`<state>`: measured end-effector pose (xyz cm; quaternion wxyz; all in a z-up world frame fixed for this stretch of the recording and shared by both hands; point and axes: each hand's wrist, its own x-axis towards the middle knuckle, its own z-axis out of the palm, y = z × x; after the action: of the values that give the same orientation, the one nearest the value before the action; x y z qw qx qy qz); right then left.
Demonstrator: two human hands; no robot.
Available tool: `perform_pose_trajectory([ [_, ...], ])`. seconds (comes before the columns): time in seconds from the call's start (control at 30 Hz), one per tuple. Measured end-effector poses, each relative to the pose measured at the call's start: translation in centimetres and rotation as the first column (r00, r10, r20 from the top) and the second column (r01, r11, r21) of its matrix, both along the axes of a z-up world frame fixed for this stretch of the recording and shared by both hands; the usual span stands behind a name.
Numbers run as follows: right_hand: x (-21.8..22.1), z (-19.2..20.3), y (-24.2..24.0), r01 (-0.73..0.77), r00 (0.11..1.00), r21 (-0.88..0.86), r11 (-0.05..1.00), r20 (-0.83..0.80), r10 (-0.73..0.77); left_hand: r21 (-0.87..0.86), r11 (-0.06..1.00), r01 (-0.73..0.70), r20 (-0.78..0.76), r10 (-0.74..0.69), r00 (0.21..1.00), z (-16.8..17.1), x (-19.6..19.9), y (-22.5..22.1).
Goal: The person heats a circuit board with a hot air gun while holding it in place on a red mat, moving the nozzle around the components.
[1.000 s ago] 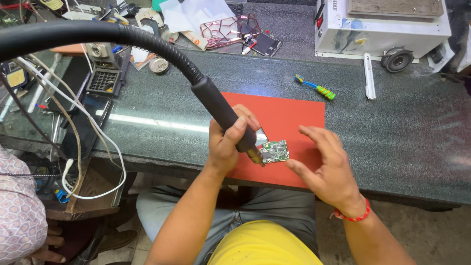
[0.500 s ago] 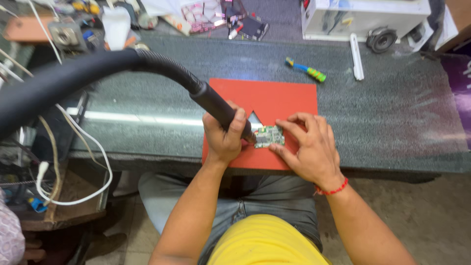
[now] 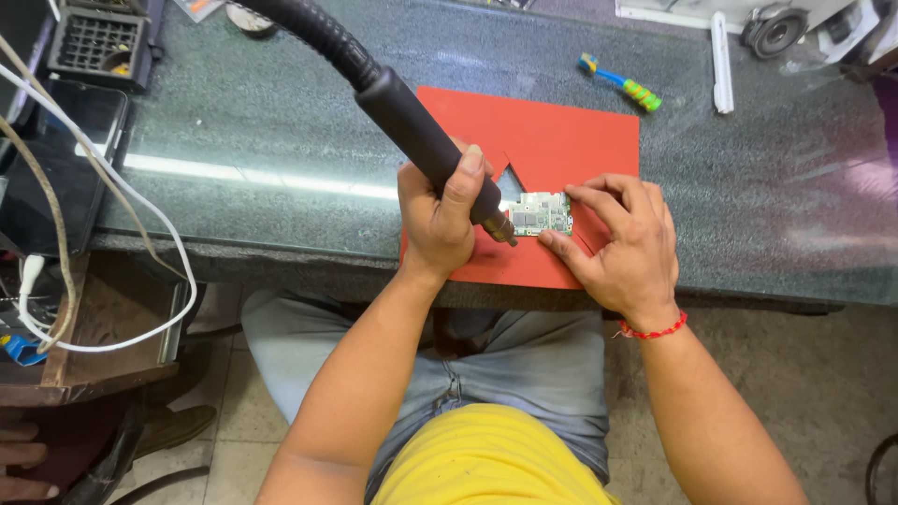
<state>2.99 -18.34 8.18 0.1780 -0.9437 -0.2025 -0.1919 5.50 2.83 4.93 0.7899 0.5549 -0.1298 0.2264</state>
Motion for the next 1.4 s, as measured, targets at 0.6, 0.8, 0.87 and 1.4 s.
perform_pose_trajectory([
  [0.6,0.0,0.1,-0.2,0.009,1.000,0.030,1.000,0.020,-0.010,0.146,0.984,0.100,0.028,-0.105,0.994,1.9,-0.5,-0.3],
  [0.8,0.0,0.1,-0.4,-0.012,1.000,0.042,0.999,0.027,0.011,0.127,0.987,0.103,0.004,-0.104,0.995,1.6,-0.5,-0.5],
  [0.87,0.0,0.2,-0.3,-0.013,0.999,0.039,0.999,0.032,0.012,0.087,0.990,0.115,-0.015,-0.114,0.993,1.6,-0.5,-0.4],
  [1.4,11.2,3.9,-1.1,-0.664,0.729,-0.151,0.732,-0.348,0.590,0.125,0.990,0.060,-0.064,-0.052,0.997,1.5,-0.2,-0.8],
])
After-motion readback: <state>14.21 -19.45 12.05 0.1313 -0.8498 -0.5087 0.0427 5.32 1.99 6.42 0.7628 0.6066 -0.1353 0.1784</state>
